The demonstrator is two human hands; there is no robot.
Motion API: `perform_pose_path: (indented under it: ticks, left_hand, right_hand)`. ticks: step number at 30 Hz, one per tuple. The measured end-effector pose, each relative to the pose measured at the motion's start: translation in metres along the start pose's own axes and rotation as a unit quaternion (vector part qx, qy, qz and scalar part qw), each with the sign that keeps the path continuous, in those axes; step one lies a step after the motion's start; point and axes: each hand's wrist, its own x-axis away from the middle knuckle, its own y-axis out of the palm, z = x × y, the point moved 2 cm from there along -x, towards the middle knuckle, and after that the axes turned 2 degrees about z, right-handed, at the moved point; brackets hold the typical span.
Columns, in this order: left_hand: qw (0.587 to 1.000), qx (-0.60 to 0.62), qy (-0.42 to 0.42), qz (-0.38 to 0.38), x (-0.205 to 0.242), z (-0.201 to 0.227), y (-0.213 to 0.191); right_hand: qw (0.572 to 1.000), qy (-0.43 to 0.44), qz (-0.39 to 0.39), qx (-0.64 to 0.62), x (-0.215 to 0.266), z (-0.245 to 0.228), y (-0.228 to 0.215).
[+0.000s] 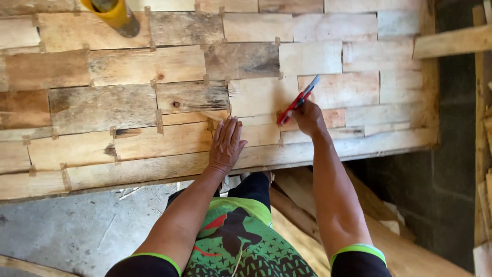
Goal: Applying and trimming thin wooden strips to finish the seams of a patchwork wooden surface using a utility knife.
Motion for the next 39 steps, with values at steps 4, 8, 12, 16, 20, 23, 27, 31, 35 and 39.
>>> perform_pose_path:
  ticks: [4,8,12,16,20,23,27,31,35,39]
  left_hand:
    - [1.0,-0.005,-0.009,0.006,0.008,0.006,-0.006]
    - [0.999,-0.028,-0.019,0.016,0.002,0.002,-0.004]
    - [0.997,-0.054,-0.045,0.027,0.012,0.01,-0.008]
    - [0.993,-0.064,-0.087,0.039,0.017,0.014,-0.009]
    - [0.977,-0.095,-0.188,0.033,0.033,0.011,-0.017]
    - [0.958,-0.122,-0.254,0.054,0.051,0.015,-0.026]
    - [0.931,-0.145,-0.312,0.122,0.055,0.02,-0.029]
    - [0.92,-0.154,-0.333,0.139,0.054,0.024,-0.028]
    - [0.926,-0.162,-0.317,0.126,0.05,0.022,-0.029]
    - [0.938,-0.161,-0.285,0.11,0.043,0.025,-0.032]
  right_hand:
    - [0.994,0.074,0.066,0.04,0.0,-0.029,-0.004]
    - [1.0,0.006,-0.003,-0.027,-0.02,-0.024,-0.001]
    - [0.997,-0.037,-0.008,0.068,-0.024,0.001,-0.002]
    - [0.993,-0.042,-0.038,-0.101,-0.027,-0.036,-0.014]
    - [0.996,0.017,0.039,-0.077,-0.065,-0.076,-0.029]
    - [0.998,-0.05,0.027,-0.041,-0.103,-0.037,-0.02]
    - [0.993,-0.111,0.029,-0.012,-0.134,-0.013,-0.023]
    - [0.997,-0.073,0.017,-0.025,-0.132,-0.042,-0.031]
    - [0.967,-0.148,-0.098,-0.185,-0.142,-0.038,-0.028]
    - [0.983,-0.155,-0.069,0.076,-0.135,-0.063,-0.037]
